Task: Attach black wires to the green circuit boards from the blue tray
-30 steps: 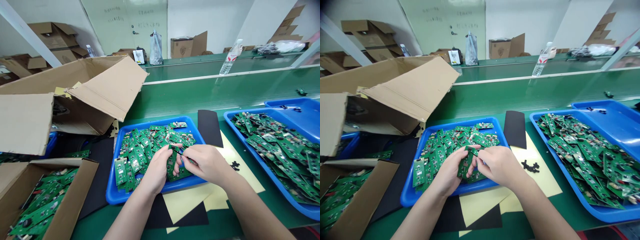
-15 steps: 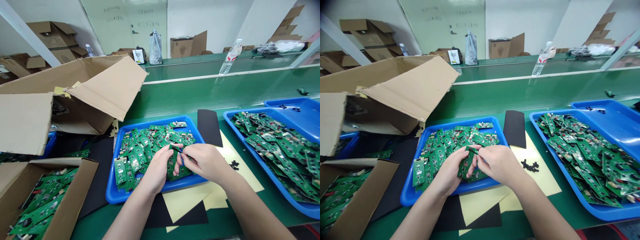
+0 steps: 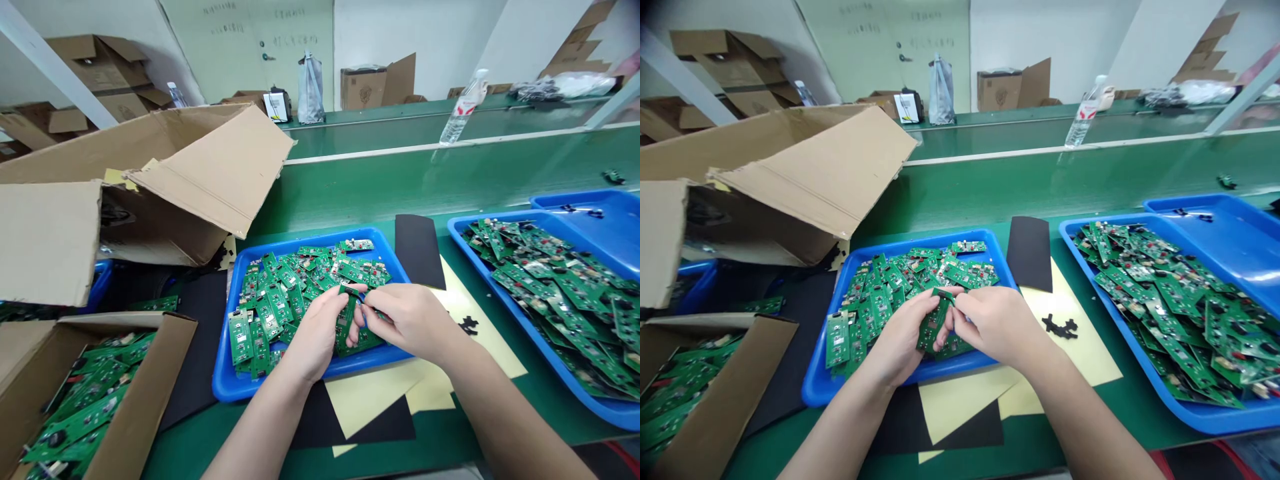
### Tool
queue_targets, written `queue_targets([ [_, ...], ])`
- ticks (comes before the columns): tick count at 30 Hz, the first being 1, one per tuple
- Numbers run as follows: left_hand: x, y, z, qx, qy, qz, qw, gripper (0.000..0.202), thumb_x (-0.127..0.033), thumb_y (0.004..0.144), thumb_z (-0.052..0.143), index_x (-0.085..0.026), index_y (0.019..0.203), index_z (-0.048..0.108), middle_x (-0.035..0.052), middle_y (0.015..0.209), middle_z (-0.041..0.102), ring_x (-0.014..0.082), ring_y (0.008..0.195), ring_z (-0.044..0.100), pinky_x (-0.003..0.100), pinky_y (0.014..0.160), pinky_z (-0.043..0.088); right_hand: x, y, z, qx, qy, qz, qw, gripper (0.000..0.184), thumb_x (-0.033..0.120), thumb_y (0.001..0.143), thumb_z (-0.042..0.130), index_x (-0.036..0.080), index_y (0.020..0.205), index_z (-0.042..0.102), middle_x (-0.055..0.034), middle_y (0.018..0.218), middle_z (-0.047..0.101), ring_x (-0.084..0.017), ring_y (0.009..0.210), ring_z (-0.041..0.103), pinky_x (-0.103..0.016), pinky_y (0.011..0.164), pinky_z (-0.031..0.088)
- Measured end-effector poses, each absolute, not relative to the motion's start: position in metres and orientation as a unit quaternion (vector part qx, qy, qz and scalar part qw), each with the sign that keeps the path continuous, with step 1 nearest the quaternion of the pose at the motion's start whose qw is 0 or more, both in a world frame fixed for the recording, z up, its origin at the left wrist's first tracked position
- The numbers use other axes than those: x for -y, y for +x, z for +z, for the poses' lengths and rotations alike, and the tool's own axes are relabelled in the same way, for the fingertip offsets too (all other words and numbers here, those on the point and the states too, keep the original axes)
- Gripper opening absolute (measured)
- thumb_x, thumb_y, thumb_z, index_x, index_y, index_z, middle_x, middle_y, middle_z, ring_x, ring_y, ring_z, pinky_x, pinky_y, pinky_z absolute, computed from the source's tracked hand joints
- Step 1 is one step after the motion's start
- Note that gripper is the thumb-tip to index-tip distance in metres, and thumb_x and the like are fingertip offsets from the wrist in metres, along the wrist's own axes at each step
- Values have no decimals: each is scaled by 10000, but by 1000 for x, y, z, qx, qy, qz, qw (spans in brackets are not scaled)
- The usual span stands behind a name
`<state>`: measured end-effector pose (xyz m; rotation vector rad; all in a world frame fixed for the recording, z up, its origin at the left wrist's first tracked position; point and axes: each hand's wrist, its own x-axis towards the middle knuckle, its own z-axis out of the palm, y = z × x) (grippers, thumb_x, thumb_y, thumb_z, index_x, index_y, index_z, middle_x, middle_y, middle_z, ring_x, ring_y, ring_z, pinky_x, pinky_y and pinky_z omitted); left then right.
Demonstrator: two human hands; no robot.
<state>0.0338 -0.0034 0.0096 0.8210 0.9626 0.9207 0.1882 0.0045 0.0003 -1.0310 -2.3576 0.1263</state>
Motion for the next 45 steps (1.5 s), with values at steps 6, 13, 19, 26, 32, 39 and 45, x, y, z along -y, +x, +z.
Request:
queue_targets([
  [6,3,34,9,-437,378,409,706,304,-319,798,494,-108,983,613,-42,505,483,91,435,434,197,409,342,-4,188,-1,882,-383,51,270,313,151,879,389,171,609,545,8,534,545,-101,485,474,-235,487,281],
  [13,3,31,6,-428,433,391,690,280,-324,852,458,-156,631,500,-36,526,469,66,437,409,193,424,319,-5,190,1,847,-435,108,286,290,198,876,410,173,598,493,32,504,486,-85,450,434,-209,474,290],
  [19,3,30,11,-422,474,370,679,197,-319,869,444,-160,784,524,-42,586,489,62,435,395,199,429,297,-9,195,2,821,-470,110,306,324,232,877,415,182,558,411,54,481,383,-74,427,358,-200,450,262],
  [26,3,28,11,-450,555,303,630,379,-374,899,391,-166,597,485,-49,456,413,75,421,351,207,435,279,-12,195,0,833,-458,21,310,307,230,945,371,170,737,589,-19,657,598,-120,583,543,-215,533,351],
  [32,2,27,9,-441,575,266,636,414,-399,905,366,-172,573,465,-50,432,398,79,410,334,214,442,277,-14,191,-5,835,-432,-21,339,297,194,941,403,160,743,622,-49,733,614,-121,620,556,-215,553,415],
  [39,2,28,10,-431,600,248,627,396,-373,907,349,-170,587,464,-49,472,419,74,418,357,216,464,309,-10,181,-9,829,-370,-33,417,229,113,909,436,167,994,642,-126,1077,562,-186,897,609,-306,705,545],
  [45,3,29,8,-449,586,290,609,341,-381,890,384,-164,656,504,-38,529,452,86,459,409,213,475,347,-7,183,-1,771,-411,-2,486,339,151,877,496,186,1213,531,-155,1292,438,-281,1191,481,-472,967,452],
])
